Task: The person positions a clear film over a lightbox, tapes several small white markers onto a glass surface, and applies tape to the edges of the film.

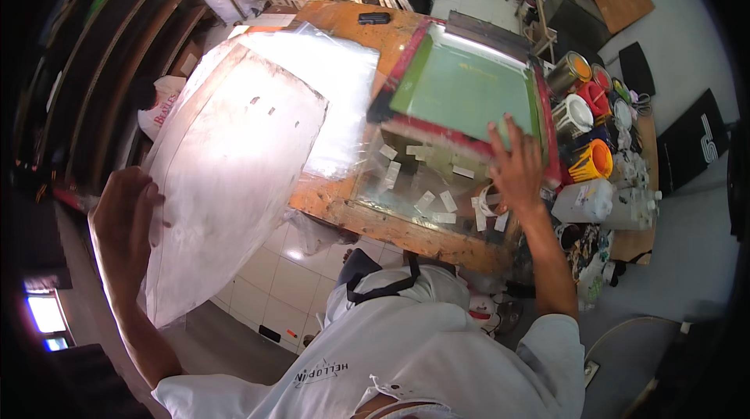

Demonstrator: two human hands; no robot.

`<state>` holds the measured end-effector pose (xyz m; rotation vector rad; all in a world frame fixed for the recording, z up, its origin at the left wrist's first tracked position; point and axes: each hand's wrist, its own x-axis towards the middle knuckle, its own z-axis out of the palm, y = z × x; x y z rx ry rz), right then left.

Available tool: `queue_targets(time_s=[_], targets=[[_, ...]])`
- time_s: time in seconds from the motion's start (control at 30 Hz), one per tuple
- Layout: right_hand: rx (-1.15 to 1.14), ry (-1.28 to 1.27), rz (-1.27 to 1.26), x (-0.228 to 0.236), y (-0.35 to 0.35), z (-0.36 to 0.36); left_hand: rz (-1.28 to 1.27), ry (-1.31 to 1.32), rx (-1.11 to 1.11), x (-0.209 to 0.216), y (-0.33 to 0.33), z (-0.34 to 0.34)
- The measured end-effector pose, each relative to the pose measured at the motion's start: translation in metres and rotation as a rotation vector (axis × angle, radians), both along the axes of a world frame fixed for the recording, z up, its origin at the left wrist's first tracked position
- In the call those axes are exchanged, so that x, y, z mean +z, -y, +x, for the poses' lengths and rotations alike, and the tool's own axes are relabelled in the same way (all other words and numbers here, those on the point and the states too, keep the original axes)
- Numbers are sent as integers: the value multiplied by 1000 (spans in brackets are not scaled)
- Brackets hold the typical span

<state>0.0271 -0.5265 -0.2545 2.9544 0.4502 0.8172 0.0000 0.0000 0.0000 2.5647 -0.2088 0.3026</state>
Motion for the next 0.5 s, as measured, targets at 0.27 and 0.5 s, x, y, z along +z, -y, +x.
queue_targets(time_s=[0.27,0.5], targets=[[-160,365,78,123,57,91,-190,-251,-184,-7,61,68],[-190,338,-18,172,107,145,-339,-191,-287,-3,110,126]])
